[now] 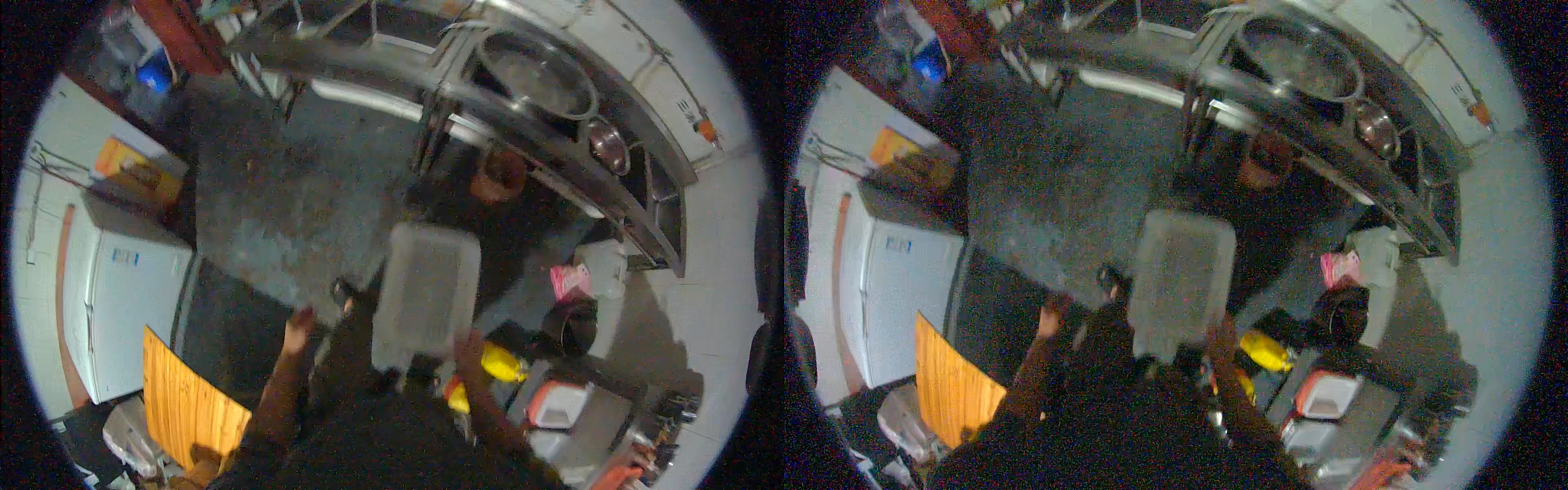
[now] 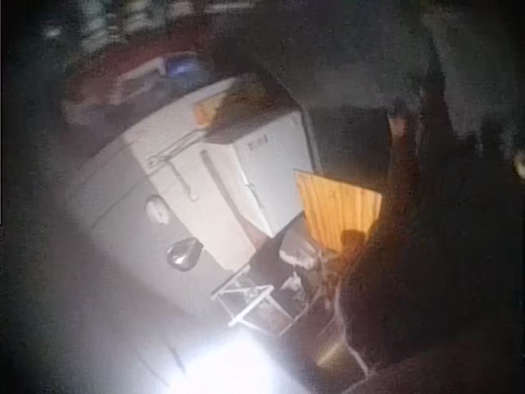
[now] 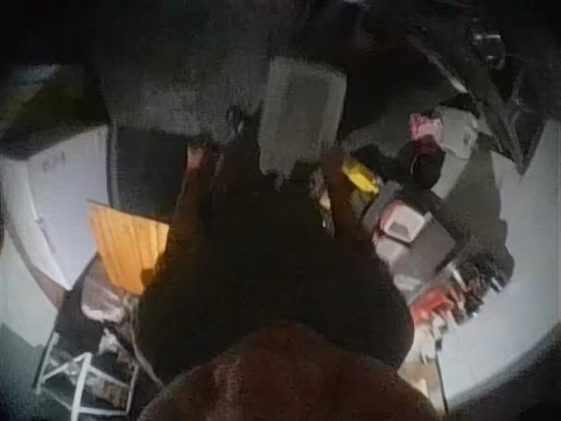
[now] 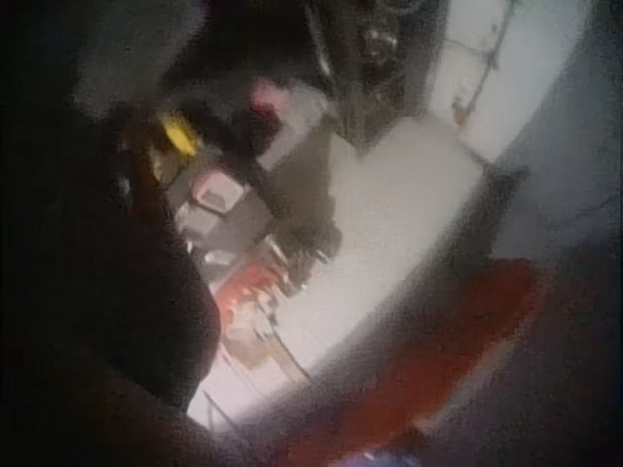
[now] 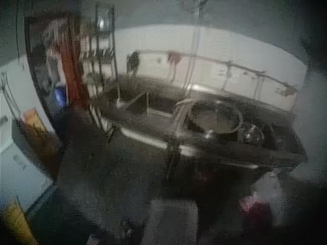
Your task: The person washes leafy greens in a sink, transfers them to a cutting board, and then trims and peels the stems of green onions one by one, placing the trimmed pieces into a white basket.
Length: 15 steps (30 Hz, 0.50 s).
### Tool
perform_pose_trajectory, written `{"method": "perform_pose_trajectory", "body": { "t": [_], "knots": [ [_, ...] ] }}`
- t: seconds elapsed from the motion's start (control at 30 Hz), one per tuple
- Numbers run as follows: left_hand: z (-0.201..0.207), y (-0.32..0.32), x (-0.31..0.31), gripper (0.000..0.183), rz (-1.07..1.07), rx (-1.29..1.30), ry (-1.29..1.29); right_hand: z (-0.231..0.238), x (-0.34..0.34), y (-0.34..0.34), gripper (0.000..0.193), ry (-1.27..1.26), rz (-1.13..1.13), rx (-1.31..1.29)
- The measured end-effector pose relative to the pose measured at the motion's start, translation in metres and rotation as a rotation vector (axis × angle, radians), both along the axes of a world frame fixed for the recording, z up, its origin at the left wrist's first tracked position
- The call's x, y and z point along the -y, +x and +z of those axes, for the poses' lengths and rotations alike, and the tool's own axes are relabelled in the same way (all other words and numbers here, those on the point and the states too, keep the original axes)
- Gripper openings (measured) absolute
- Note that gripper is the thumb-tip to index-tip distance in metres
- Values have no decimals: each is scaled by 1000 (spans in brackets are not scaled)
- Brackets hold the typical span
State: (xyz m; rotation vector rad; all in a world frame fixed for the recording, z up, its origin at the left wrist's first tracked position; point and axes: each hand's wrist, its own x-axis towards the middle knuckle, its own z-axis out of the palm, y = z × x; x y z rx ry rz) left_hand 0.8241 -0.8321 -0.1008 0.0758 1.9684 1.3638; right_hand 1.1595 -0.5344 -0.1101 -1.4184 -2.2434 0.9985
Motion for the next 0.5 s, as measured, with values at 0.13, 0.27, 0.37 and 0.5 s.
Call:
{"method": "perform_pose_trajectory", "body": {
  "t": [0.13, 0.27, 0.37, 0.5],
  "knots": [
    [41, -147, 16, 43, 193, 108, 126, 87, -23, -274, 30, 183, 233, -253],
    [107, -316, 32, 42, 245, 26, 231, 196, -4, -525, 33, 22, 293, -413],
    [141, -451, 50, 40, 412, 44, 395, 229, 32, -695, 29, -104, 298, -496],
    [161, -598, 67, 48, 530, 29, 620, 210, 58, -873, 26, -191, 406, -486]
  ]
}}
